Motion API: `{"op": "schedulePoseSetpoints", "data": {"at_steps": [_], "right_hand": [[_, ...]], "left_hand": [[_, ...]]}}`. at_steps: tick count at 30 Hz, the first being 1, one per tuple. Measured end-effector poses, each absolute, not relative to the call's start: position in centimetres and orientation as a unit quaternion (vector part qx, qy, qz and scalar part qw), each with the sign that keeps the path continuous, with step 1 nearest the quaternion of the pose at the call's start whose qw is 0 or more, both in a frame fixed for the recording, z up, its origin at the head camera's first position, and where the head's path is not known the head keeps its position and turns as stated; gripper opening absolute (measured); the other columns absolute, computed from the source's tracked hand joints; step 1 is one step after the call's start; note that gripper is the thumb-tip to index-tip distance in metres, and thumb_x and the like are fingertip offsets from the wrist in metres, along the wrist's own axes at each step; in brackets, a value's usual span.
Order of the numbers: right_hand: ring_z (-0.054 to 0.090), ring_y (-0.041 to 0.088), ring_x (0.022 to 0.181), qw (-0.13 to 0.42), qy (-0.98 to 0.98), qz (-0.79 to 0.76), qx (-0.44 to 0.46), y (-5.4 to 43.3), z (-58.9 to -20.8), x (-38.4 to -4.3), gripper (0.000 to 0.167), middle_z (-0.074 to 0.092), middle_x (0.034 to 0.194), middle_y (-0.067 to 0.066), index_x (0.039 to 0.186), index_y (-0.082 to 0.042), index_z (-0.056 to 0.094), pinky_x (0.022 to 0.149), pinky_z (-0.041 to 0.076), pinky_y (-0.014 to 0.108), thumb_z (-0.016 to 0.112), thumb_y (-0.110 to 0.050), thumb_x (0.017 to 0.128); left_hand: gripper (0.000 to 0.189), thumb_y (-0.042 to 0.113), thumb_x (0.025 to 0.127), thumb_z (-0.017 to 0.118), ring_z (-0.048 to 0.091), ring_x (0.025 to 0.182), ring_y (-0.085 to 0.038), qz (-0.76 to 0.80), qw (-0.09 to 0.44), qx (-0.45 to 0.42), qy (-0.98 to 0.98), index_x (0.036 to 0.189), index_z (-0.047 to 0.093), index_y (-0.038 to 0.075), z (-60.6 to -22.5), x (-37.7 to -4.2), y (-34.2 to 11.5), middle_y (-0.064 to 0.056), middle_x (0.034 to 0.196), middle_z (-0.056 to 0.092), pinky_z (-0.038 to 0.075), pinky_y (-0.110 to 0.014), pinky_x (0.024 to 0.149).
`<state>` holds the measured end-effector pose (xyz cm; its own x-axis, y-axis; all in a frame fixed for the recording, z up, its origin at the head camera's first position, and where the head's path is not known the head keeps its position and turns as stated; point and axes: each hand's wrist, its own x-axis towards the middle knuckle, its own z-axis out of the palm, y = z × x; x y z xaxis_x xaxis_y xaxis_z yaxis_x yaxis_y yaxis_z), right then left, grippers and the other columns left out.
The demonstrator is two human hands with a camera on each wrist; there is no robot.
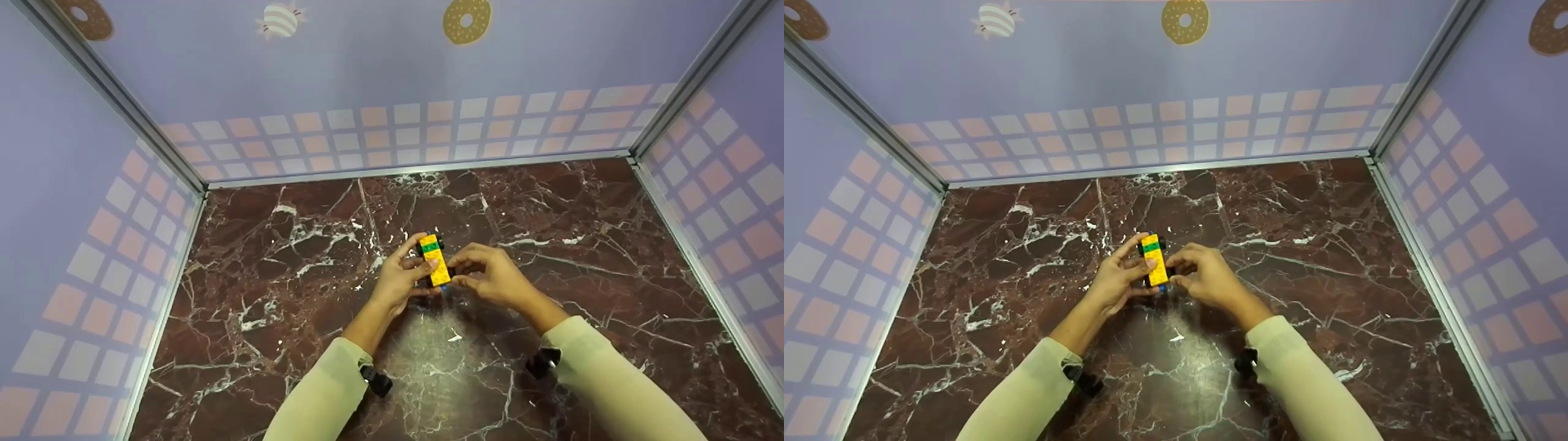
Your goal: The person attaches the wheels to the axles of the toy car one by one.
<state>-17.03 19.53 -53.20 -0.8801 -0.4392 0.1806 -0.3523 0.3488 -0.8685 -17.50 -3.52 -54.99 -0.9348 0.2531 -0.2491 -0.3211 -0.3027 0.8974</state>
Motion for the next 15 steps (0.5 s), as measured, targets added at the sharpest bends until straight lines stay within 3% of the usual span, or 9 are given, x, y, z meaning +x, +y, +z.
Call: {"op": "schedulePoseSetpoints", "data": {"at_steps": [15], "right_hand": [[0.076, 0.036, 0.103, 0.063, 0.811, -0.539, -0.219, 19.4, -53.17, -16.77, 0.028, 0.074, 0.117, 0.021, 0.117, 0.004, 0.079, 0.096, 0.07, 0.034, 0.084, 0.009, 0.09]], "left_hand": [[0.068, -0.003, 0.104, 0.072, 0.077, 0.091, -0.026, 0.811, 0.183, -0.021, 0.556, 0.165, 0.05, 0.016, -55.08, -17.6, -3.63, -0.01, 0.108, 0.071, 0.073, -0.045, 0.071]]}}
